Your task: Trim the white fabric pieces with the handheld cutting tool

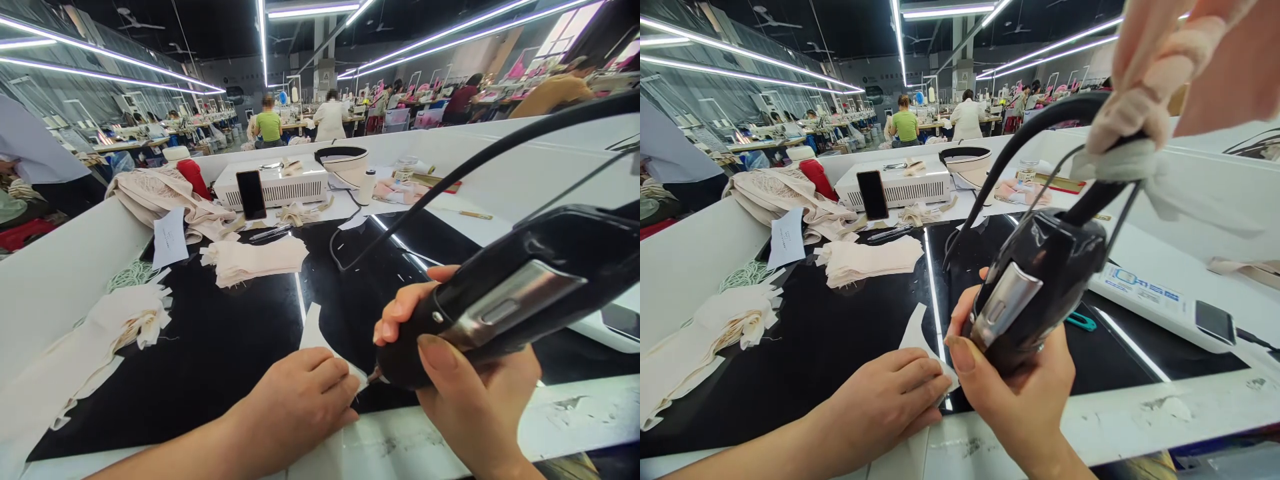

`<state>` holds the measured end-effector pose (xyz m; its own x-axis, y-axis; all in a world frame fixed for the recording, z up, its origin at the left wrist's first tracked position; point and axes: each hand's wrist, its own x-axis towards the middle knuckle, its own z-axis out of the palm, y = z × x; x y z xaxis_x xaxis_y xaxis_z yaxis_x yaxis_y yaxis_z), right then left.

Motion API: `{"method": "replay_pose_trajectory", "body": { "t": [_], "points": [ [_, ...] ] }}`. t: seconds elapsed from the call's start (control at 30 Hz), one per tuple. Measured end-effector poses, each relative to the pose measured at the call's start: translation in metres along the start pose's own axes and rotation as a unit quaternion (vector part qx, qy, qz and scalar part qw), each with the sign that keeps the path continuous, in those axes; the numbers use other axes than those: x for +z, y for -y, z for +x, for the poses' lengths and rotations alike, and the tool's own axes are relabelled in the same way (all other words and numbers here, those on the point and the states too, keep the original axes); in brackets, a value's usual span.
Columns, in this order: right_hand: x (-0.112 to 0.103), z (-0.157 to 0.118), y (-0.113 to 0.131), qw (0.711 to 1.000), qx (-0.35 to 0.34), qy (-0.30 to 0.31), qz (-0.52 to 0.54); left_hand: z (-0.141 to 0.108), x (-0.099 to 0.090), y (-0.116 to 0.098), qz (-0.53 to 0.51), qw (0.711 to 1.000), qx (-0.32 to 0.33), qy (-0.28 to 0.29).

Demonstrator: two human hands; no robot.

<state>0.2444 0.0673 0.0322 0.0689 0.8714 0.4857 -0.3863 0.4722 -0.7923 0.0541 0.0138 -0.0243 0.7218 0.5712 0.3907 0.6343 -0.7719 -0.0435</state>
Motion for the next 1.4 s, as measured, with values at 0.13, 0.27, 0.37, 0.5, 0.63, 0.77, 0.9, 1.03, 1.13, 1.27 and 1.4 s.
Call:
{"method": "replay_pose_trajectory", "body": {
  "t": [0.13, 0.27, 0.37, 0.5, 0.63, 0.77, 0.9, 1.03, 1.13, 1.27, 1.4],
  "points": [
    [0.0, 0.0, 0.001, 1.0, -0.004, 0.004, -0.005, -0.002, 0.0, -0.005, -0.001, 0.999, -0.032, 0.0],
    [0.001, 0.002, 0.002, 1.0, -0.004, 0.001, -0.005, -0.001, 0.002, -0.009, 0.01, 0.999, -0.041, -0.014],
    [0.002, 0.002, 0.002, 1.0, -0.004, 0.0, 0.001, -0.001, 0.003, -0.011, 0.015, 0.999, -0.043, -0.012],
    [0.002, -0.002, 0.002, 1.0, -0.003, 0.019, 0.005, -0.006, 0.002, -0.012, 0.016, 0.999, -0.039, -0.001],
    [-0.001, -0.01, 0.002, 0.999, 0.004, 0.05, 0.009, -0.012, 0.001, -0.012, 0.006, 0.999, -0.039, -0.002],
    [-0.002, -0.01, 0.005, 0.999, 0.016, 0.046, 0.014, -0.014, 0.001, -0.011, -0.019, 0.998, -0.05, -0.018],
    [0.001, -0.002, 0.007, 1.0, 0.005, -0.009, 0.005, -0.014, 0.002, -0.012, -0.05, 0.996, -0.063, -0.028],
    [0.003, 0.003, 0.005, 1.0, 0.003, -0.015, 0.007, -0.014, 0.001, -0.014, -0.062, 0.995, -0.076, -0.021],
    [0.004, 0.003, 0.005, 1.0, 0.005, -0.011, 0.014, -0.013, -0.001, -0.018, -0.051, 0.995, -0.08, -0.019],
    [0.004, 0.003, 0.005, 1.0, 0.008, -0.004, 0.019, -0.011, -0.003, -0.021, -0.034, 0.997, -0.07, -0.018],
    [0.004, 0.003, 0.005, 1.0, 0.013, 0.002, 0.017, -0.009, -0.006, -0.02, -0.028, 0.998, -0.063, -0.011]
  ]
}}
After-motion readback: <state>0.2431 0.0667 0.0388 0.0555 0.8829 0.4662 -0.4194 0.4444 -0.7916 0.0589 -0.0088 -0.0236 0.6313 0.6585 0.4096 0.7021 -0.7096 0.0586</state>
